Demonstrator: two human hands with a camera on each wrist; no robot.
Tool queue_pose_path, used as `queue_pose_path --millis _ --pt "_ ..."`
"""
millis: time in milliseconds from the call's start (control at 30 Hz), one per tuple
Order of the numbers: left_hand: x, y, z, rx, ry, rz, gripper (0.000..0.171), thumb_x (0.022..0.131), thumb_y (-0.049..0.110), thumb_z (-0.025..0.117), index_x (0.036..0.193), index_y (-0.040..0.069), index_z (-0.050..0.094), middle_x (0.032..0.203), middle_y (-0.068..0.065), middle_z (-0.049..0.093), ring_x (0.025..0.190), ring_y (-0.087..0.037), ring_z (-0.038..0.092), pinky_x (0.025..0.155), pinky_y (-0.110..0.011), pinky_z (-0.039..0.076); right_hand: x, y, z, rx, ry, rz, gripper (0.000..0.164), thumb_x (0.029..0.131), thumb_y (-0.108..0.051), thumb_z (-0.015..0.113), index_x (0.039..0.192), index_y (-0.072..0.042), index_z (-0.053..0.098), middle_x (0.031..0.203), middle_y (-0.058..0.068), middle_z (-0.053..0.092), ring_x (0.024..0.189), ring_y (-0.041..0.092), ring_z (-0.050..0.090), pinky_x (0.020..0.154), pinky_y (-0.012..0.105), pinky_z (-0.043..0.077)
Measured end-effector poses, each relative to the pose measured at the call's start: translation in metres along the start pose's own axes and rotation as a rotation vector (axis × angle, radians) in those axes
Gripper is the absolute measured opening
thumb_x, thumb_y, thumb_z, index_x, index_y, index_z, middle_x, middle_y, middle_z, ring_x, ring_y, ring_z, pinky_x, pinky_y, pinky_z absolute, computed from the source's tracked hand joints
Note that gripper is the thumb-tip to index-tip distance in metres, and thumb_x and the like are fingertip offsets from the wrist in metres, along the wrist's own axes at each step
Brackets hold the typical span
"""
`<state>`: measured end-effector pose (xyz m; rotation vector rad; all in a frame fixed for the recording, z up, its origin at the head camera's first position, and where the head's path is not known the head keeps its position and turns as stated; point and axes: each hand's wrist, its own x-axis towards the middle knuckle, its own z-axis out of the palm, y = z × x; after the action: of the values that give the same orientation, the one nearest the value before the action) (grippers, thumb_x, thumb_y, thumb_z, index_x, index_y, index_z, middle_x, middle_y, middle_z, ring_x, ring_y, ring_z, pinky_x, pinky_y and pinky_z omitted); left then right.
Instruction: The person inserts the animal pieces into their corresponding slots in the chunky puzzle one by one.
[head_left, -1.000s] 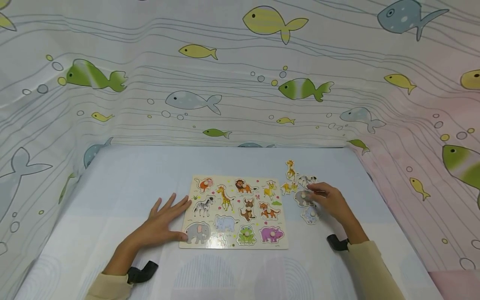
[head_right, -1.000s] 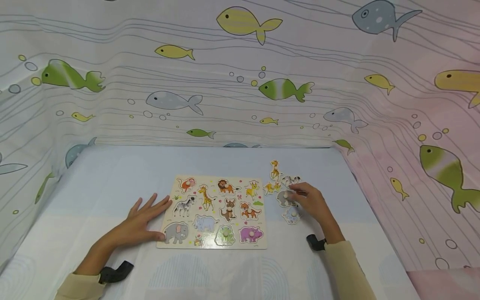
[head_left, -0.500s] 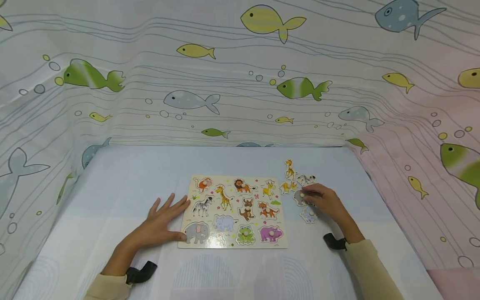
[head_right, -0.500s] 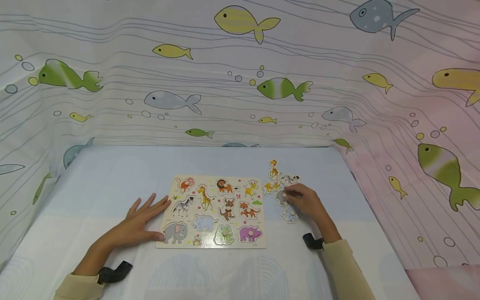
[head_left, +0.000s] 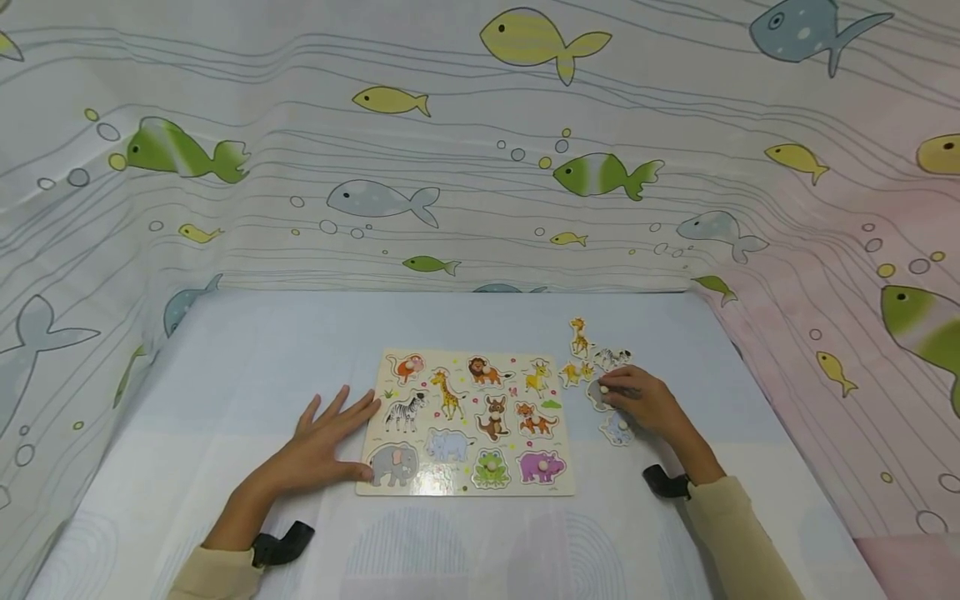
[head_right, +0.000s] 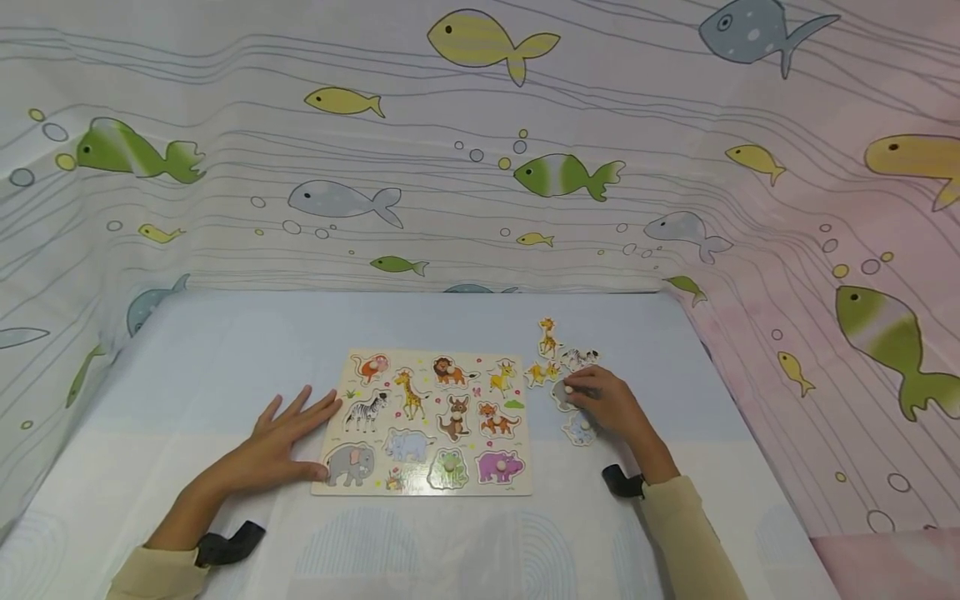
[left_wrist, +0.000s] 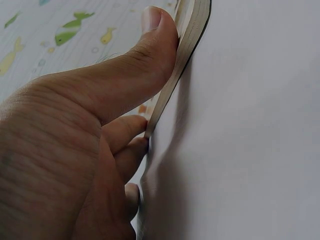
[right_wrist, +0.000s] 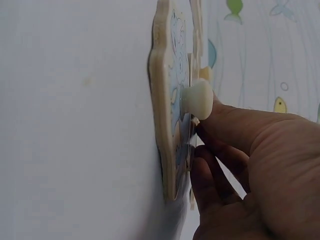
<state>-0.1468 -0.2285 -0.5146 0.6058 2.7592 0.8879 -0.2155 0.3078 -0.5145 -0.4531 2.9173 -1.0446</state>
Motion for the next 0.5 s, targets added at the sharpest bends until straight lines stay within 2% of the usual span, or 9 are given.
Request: queue_pose_path --millis 233,500 --pt "-0.0004 -0.0001 0.0000 -0.013 -0.005 -0.007 0.107 0.067 0.061 0.080 0.154 0.015 0.039 0.163 -0.013 0.031 0.153 -0.049 0.008 0.119 -0.067 -0.008 0.0011 0.0017 0.0028 -0.003 -0.006 0.042 0.027 0.088 -0.013 0.075 0.115 -0.009 0.076 0.121 0.009 0.067 0.120 0.035 0.060 0.100 0.056 0.050" --pt "-0.0001 0.0005 -0.0004 -0.014 -0.004 -0.003 0.106 0.068 0.062 0.080 0.155 0.016 0.039 0.163 -0.012 0.031 0.153 -0.049 0.007 0.119 -0.067 -0.008 0.0011 -0.0017 0.0024 -0.031 0.033 -0.002 0.023 0.088 -0.011 0.075 0.110 -0.007 0.077 0.116 0.009 0.069 0.114 0.033 0.063 0.095 0.053 0.053"
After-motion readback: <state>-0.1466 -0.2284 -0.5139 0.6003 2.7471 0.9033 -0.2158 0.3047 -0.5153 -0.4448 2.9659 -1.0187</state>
